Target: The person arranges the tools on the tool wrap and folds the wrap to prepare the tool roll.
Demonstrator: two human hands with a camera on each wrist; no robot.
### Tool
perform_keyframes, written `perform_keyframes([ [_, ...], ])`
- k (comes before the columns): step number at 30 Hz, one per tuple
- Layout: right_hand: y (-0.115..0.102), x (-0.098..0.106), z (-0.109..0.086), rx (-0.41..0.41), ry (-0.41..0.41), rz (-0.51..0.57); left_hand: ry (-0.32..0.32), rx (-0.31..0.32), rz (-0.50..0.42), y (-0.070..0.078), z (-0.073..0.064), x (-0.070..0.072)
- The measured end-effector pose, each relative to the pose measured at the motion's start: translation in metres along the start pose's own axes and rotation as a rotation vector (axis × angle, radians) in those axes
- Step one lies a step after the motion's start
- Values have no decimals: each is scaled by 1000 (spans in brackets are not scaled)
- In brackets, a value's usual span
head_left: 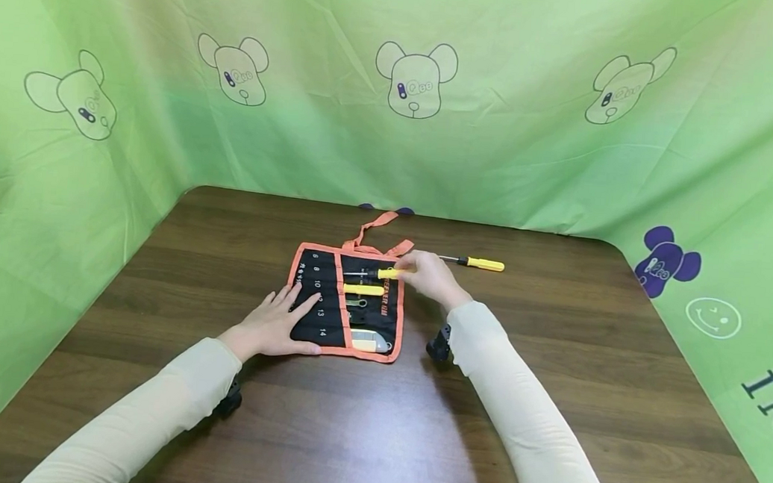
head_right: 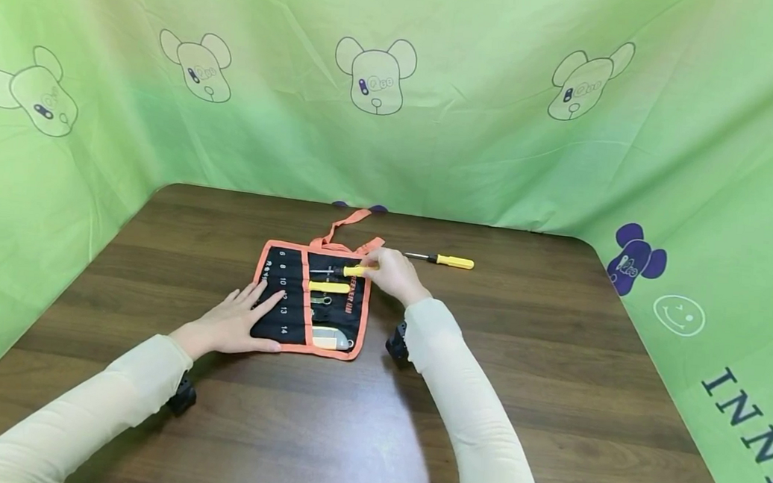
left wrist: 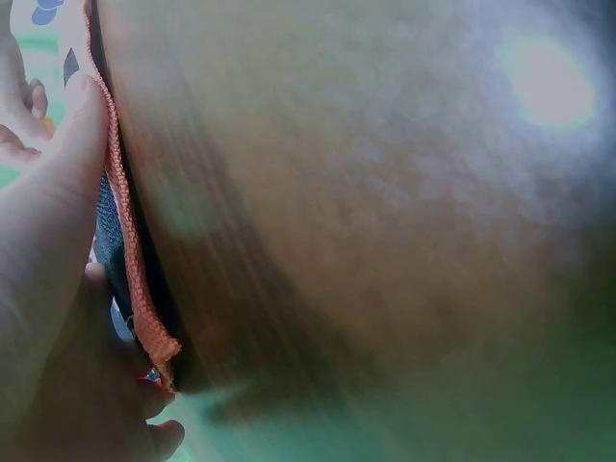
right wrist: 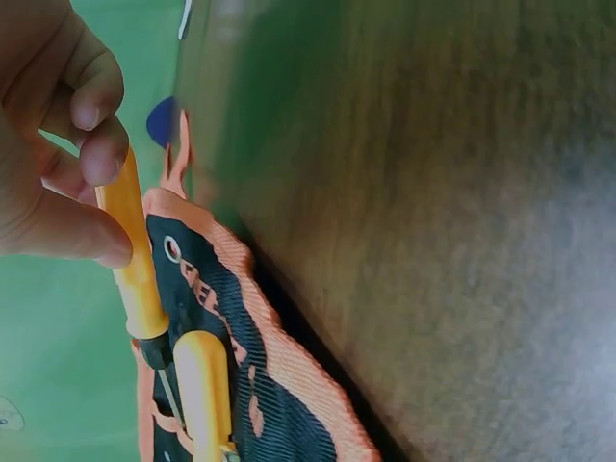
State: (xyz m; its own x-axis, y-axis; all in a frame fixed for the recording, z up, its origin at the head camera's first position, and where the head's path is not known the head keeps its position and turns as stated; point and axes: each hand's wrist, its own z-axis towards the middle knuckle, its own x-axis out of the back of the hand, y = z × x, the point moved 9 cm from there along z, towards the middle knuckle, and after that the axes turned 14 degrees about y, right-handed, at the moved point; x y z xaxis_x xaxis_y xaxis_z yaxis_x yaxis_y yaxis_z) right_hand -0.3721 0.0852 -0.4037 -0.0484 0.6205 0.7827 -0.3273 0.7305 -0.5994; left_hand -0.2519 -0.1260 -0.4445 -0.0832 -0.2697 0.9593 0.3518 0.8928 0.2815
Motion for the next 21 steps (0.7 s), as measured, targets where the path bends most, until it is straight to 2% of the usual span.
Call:
perform_keyframes([
  [7, -4, -8, 1, 17, -3, -33, -3, 0, 3, -2, 1, -2],
  [14, -17, -13, 2, 113, 10, -92, -9, 7, -3, -2, 0, -1],
  [21, -23, -21, 3, 110, -3, -23, -12, 7, -5, -1, 0, -1],
])
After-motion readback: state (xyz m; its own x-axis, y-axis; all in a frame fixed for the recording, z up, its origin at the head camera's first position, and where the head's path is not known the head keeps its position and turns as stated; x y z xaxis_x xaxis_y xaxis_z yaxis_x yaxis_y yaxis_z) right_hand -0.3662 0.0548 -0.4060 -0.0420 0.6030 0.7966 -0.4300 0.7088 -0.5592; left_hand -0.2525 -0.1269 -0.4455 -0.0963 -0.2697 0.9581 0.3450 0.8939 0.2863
